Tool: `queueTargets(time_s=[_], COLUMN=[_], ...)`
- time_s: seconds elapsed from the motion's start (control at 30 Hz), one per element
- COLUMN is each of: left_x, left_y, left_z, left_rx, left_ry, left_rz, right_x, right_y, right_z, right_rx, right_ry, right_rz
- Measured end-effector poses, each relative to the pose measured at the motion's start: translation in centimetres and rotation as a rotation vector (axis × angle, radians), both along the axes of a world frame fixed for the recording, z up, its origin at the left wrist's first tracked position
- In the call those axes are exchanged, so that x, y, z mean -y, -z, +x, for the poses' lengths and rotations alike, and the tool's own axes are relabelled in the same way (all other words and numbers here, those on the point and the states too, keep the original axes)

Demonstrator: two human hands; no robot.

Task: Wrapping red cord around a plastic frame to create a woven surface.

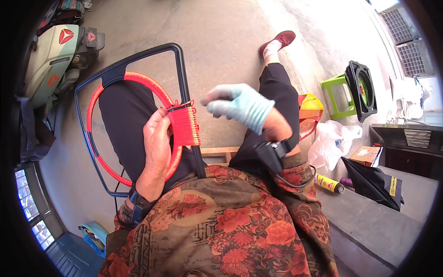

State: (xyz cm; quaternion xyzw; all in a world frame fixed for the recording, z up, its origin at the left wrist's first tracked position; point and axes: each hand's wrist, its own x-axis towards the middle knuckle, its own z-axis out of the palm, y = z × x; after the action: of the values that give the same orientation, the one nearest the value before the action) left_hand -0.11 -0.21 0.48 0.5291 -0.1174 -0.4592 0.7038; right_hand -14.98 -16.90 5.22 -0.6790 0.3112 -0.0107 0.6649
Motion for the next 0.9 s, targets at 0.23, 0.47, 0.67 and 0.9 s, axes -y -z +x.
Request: queueTargets(time_s=[0.23,0.47,0.67,0.9], left_x=[0.1,-0.3,-0.1,-0.1], left_y=[-0.2,0.1,0.1,-0.5], left_z=[0.0,0.2,0.3,0.3], left_rx=[-0.018,-0.066,-0.164,-0.221], left_ry=[-0.012,-0.028,-0.009,-0.003], left_rz=[-0.005,-0.063,-0.143,-0.167], right_x=[-0.8,-2.3,-3.0,-2.3], right_y=[4.4,3.6,6.6,4.5], right_z=[1.3,2.4,2.3,0.8], right_rx=[0.058,-0.117,0.080,0.176], right_ry=[-0.105,0.063,-0.055,0.268], right_rz=[0.068,0.192,0.001,-0.035])
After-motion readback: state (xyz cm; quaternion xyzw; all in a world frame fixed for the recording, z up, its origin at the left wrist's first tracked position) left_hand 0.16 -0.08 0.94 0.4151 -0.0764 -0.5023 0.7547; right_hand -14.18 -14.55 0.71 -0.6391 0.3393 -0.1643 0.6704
